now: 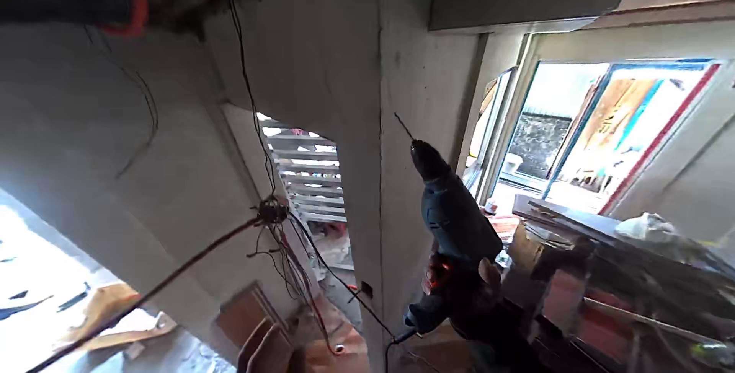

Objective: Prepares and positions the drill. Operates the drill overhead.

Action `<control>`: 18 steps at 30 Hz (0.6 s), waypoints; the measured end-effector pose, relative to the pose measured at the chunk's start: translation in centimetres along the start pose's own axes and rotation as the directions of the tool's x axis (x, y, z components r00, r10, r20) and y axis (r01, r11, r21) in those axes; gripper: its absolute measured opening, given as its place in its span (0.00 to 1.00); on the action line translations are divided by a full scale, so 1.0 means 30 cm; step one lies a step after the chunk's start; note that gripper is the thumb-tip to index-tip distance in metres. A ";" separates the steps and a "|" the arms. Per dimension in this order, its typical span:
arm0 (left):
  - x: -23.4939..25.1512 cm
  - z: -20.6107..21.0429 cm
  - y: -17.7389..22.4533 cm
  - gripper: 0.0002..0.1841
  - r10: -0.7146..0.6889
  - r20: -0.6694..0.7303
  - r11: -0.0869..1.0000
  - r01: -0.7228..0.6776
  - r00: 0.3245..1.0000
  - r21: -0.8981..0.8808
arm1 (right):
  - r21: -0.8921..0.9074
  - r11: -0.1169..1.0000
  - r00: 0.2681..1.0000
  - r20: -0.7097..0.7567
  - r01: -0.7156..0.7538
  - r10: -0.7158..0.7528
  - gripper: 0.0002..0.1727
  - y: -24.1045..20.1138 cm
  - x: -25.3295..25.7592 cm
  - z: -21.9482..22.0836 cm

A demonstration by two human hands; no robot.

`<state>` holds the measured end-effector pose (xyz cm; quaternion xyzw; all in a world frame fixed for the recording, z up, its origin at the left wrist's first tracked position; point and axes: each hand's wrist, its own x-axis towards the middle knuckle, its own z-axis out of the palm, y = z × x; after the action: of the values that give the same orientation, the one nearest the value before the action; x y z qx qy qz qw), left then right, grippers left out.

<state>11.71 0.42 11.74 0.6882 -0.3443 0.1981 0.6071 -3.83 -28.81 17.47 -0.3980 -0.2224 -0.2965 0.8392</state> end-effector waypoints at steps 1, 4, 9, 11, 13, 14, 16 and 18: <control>0.099 0.026 0.067 0.25 0.111 0.026 0.994 -0.111 0.994 0.002 | 0.051 0.998 0.999 0.012 0.036 -0.037 0.35 -0.001 0.037 0.007; 0.380 0.109 0.269 0.21 0.392 0.124 0.916 -0.399 0.911 0.035 | 0.203 0.973 0.985 0.105 0.111 -0.135 0.34 0.006 0.147 -0.006; 0.778 0.313 0.521 0.20 0.680 0.156 0.705 -0.698 0.716 0.130 | 0.361 0.917 0.967 0.114 0.171 -0.226 0.32 -0.020 0.339 0.002; 0.925 0.398 0.609 0.21 0.746 0.178 0.621 -0.767 0.641 0.159 | 0.424 0.887 0.951 0.154 0.183 -0.269 0.32 -0.029 0.417 -0.006; 1.056 0.478 0.689 0.24 0.740 0.195 0.621 -0.765 0.643 0.168 | 0.454 0.871 0.938 0.183 0.186 -0.296 0.32 -0.036 0.489 -0.016; 1.114 0.514 0.730 0.26 0.709 0.203 0.651 -0.738 0.675 0.178 | 0.464 0.866 0.936 0.184 0.185 -0.299 0.32 -0.039 0.523 -0.021; 1.217 0.589 0.791 0.27 0.662 0.180 0.700 -0.686 0.728 0.199 | 0.479 0.860 0.943 0.169 0.177 -0.288 0.32 -0.043 0.576 -0.030; 1.307 0.672 0.831 0.27 0.653 0.122 0.711 -0.660 0.748 0.243 | 0.503 0.849 0.949 0.156 0.163 -0.275 0.33 -0.049 0.622 -0.047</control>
<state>17.81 -28.97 52.52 0.5999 -0.5438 0.4363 0.3925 8.91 -36.66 28.81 -0.1778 -0.4260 -0.2792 0.8420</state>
